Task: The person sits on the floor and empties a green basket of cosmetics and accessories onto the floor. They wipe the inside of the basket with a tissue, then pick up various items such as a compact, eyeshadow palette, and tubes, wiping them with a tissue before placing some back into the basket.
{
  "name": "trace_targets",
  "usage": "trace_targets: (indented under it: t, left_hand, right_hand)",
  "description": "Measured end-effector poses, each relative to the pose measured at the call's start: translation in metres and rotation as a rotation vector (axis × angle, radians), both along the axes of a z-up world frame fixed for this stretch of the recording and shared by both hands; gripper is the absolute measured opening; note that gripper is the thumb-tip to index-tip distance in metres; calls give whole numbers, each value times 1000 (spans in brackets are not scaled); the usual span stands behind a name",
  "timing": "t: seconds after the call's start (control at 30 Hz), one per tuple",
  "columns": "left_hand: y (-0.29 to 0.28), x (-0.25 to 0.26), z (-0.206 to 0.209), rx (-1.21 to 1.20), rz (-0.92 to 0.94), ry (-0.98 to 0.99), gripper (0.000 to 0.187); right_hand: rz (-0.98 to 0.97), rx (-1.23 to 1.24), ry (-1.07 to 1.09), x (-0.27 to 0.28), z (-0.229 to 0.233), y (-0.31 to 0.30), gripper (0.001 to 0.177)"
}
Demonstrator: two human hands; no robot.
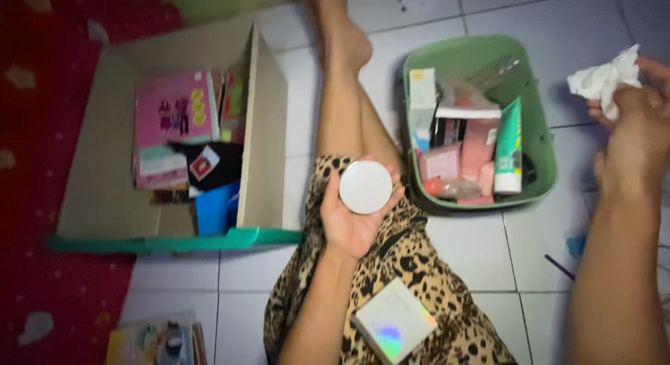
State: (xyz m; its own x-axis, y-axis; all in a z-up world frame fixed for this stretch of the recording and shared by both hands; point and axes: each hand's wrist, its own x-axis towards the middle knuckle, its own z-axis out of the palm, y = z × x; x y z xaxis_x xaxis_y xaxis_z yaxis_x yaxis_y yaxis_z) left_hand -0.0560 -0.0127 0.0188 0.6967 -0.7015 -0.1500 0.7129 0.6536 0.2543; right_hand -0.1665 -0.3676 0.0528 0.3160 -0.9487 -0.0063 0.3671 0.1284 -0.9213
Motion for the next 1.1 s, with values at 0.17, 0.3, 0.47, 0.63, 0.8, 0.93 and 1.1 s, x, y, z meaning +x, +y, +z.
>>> trace_targets:
  t: [0.17,0.3,0.47,0.63,0.8,0.93,1.1]
  left_hand:
    - [4,-4,-6,45,45,-15,66]
    - [10,-5,-11,-55,13,31,62]
    - [10,-7,-18,18,47,-18,62]
    - [6,-4,-29,-2,-4,-31,57]
    - [3,0,-38,22,80,-36,53]
    - [9,1,-37,47,-9,-96,54]
    - [6,-4,-37,100,27,-66,50]
  right_hand:
    - [395,-293,209,-15,20,160,24]
    - [459,-625,321,9,17,244,27]
    - [251,-1123,454,21,17,297,31]
    - [336,-1212,510,29,20,305,32]
    - [342,-1073,495,31,18,305,32]
    - [316,-1255,386,26,9,310,31]
    - [292,-1021,499,31,11,300,26]
